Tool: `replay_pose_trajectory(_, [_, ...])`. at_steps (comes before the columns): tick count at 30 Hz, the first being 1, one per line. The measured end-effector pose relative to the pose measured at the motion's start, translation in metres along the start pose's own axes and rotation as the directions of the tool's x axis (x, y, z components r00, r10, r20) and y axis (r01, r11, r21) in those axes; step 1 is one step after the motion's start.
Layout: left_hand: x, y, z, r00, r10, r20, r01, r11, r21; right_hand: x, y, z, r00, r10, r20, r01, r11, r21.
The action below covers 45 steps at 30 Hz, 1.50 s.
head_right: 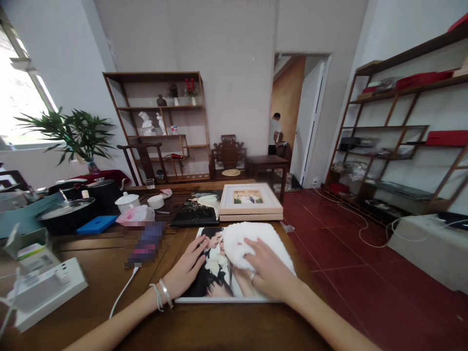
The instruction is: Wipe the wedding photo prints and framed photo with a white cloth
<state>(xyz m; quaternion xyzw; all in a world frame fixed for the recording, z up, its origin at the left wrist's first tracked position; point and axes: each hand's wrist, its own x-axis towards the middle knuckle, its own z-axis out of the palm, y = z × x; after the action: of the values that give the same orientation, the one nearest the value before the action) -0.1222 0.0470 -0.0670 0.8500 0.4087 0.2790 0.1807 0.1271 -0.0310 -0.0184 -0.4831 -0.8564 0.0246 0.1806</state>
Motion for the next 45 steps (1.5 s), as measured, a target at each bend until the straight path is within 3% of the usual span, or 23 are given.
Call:
replay_pose_trajectory(7, [-0.001,-0.001,0.000,1.000,-0.001,0.001,0.001,1.000,-0.012,0.037,0.020,0.005,0.997,0.073,-0.037,-0.073,0.997,0.003])
replay_pose_trajectory(22, [0.000,-0.002,0.000,1.000,0.003,-0.004,-0.003,1.000,-0.001,-0.030,-0.031,-0.001,0.992,-0.113,0.050,0.113,0.994,0.013])
replay_pose_trajectory(37, [0.001,-0.004,0.002,1.000,0.004,-0.005,-0.004,1.000,-0.005,0.005,-0.005,0.008,0.997,-0.064,-0.042,0.065,0.997,0.031])
replay_pose_trajectory(45, [0.002,0.001,0.000,1.000,-0.005,0.020,0.005,1.000,0.014,-0.008,-0.022,0.006,0.993,-0.116,0.009,0.116,0.993,0.013])
